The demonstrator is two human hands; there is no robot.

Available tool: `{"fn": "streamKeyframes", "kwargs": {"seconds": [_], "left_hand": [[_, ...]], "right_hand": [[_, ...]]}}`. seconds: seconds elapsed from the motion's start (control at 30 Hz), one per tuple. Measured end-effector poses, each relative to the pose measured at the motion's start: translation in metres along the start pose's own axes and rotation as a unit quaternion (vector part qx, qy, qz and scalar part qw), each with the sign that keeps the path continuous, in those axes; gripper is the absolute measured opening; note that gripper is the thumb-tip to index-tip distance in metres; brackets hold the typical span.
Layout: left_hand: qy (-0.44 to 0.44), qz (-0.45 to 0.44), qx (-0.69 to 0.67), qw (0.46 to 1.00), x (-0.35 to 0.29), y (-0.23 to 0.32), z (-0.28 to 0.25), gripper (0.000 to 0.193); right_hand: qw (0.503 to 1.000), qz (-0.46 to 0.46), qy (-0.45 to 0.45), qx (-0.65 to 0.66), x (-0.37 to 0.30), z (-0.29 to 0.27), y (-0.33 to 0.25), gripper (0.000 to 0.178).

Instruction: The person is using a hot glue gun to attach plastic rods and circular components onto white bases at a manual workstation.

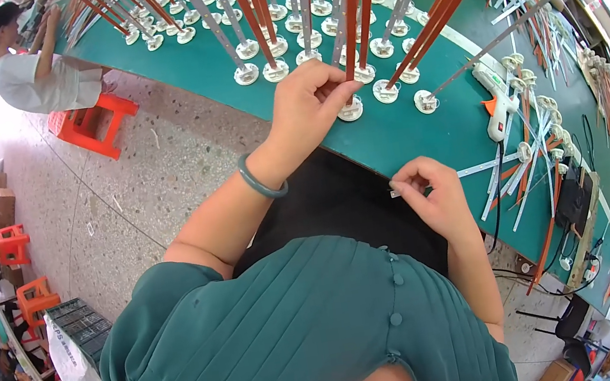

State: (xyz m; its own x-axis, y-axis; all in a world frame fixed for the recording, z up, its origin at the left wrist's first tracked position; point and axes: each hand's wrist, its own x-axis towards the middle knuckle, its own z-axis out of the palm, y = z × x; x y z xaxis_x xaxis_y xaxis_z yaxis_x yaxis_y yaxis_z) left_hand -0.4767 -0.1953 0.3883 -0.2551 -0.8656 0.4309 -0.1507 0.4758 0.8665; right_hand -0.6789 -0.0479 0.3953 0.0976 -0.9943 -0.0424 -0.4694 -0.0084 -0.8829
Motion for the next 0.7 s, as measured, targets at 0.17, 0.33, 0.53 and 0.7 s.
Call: {"fn": "streamKeyframes", "kwargs": {"seconds": [0.17, 0.33, 0.53, 0.7], "left_hand": [[-0.038, 0.016, -0.037, 0.998, -0.008, 0.026, -0.006, 0.010], [-0.075, 0.043, -0.047, 0.995, -0.017, 0.046, -0.007, 0.013], [-0.086, 0.057, -0.012, 0.995, -0.022, 0.047, -0.002, 0.014], [-0.094, 0.058, -0.022, 0.994, -0.022, 0.051, 0.002, 0.013]], "right_hand": [[0.986, -0.008, 0.106, 0.126, 0.007, 0.003, 0.004, 0.005], [0.987, -0.018, 0.108, 0.121, 0.018, 0.004, -0.003, 0.017], [0.991, -0.073, 0.110, 0.028, 0.022, 0.007, -0.015, 0.016], [0.989, -0.080, 0.124, -0.018, 0.023, 0.009, -0.015, 0.014]]}}
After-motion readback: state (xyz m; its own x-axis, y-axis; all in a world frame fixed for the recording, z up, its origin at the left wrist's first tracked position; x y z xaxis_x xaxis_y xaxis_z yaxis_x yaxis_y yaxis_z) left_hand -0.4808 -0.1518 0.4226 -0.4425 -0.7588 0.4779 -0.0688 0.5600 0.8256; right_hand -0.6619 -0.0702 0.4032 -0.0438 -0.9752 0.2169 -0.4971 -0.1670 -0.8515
